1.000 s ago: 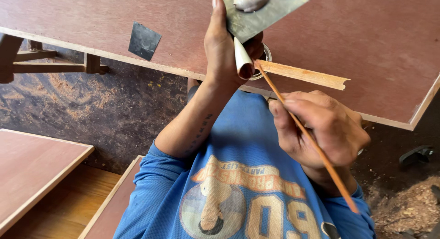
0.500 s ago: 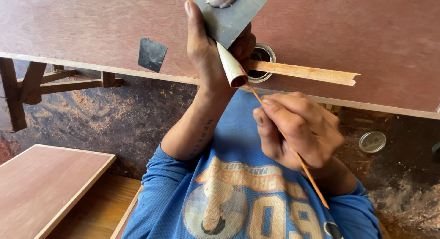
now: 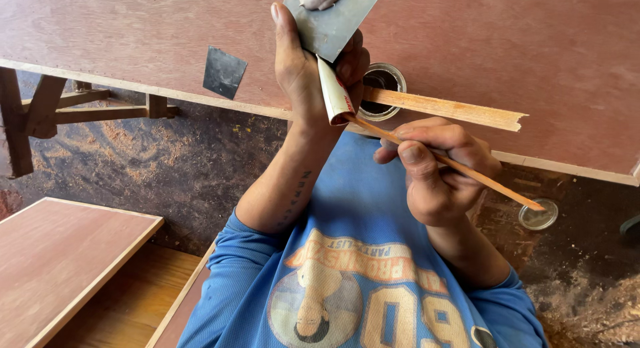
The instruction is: The person uses a putty knife to apply a white filler paste to the joints of a wooden board. They scoop the filler from a can using a wooden stick and spread it along the seams with the knife to smooth the surface.
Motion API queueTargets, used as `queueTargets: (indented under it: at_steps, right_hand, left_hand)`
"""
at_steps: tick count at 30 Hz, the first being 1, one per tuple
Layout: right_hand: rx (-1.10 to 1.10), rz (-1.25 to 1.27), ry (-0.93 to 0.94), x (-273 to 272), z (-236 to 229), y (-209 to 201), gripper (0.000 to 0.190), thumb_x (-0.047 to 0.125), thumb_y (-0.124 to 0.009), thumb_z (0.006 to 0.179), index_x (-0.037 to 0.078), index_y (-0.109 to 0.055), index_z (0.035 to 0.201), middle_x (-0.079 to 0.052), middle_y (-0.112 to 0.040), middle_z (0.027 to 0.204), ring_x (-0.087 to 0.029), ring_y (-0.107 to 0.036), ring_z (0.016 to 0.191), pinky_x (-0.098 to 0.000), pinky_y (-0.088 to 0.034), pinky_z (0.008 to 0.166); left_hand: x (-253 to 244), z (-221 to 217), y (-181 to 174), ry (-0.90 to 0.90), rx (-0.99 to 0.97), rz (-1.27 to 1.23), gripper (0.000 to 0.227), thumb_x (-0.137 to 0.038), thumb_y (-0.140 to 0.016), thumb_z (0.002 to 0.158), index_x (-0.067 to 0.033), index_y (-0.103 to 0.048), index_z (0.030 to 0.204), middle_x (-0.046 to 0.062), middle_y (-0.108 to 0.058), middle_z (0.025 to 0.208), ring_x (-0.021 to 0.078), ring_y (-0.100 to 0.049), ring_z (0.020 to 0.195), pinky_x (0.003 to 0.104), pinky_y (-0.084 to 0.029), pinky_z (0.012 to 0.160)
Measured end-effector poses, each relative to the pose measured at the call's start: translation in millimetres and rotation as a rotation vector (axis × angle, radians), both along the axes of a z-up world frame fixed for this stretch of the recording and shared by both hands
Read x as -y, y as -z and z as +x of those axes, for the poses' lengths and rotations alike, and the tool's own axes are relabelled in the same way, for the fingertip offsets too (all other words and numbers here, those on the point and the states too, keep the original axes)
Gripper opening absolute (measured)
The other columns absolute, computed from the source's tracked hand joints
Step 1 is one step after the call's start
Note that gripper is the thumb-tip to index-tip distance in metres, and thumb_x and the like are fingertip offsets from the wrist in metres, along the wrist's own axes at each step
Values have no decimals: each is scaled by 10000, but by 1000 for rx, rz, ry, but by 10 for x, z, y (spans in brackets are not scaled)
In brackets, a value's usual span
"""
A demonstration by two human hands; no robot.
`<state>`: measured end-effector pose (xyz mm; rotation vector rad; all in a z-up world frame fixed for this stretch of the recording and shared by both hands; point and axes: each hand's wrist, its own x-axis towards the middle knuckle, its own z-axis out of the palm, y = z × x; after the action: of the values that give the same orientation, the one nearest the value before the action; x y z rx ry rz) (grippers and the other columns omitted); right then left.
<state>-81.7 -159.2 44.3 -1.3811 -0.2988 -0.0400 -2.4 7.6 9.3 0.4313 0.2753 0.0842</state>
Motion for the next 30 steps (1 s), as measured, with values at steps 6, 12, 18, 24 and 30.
queueTargets:
  at_steps: [6, 12, 18, 24, 30]
  right_hand:
    - [-245, 341, -2, -18, -22, 285, 150, 115, -621, 1137, -25, -615, 1086, -194, -698, 936, -227, -706, 725, -347, -610, 676]
    - [-430, 603, -16, -35, -2, 485, 168, 141, -629, 1114, -24, -637, 1145, -199, -696, 897, -236, -711, 723, -376, -613, 671]
    - [-513, 722, -25, 74, -19, 626, 166, 131, -648, 1106, -32, -645, 1131, -213, -702, 904, -248, -717, 747, -390, -619, 682]
    - [-389, 809, -92, 320, 28, 576, 184, 126, -649, 1110, -57, -653, 1094, -216, -714, 948, -247, -722, 774, -355, -620, 674]
    - [-124, 628, -19, 574, 355, 414, 163, 113, -683, 1090, -42, -656, 1131, -218, -719, 973, -243, -716, 761, -352, -614, 656]
  left_hand:
    - [36, -4, 30, -77, -36, 59, 591, -602, -312, 1092, -46, -503, 1022, 78, -486, 682, 165, -414, 509, 318, -341, 458]
    - [72, 28, 79, -118, -65, 87, 598, -598, -313, 1093, -41, -494, 972, 72, -482, 681, 168, -409, 502, 326, -329, 447]
    - [89, 59, 145, -140, -91, 116, 579, -585, -340, 1090, -42, -500, 964, 79, -489, 661, 177, -405, 463, 329, -323, 427]
    - [-112, -17, 431, -125, -96, 355, 515, -533, -393, 1077, -45, -550, 1033, 46, -550, 769, 129, -506, 579, 295, -416, 516]
    - [-388, -328, 889, 95, 104, 625, 416, -398, -463, 1217, -11, -577, 1115, -21, -474, 971, 40, -429, 882, 233, -409, 877]
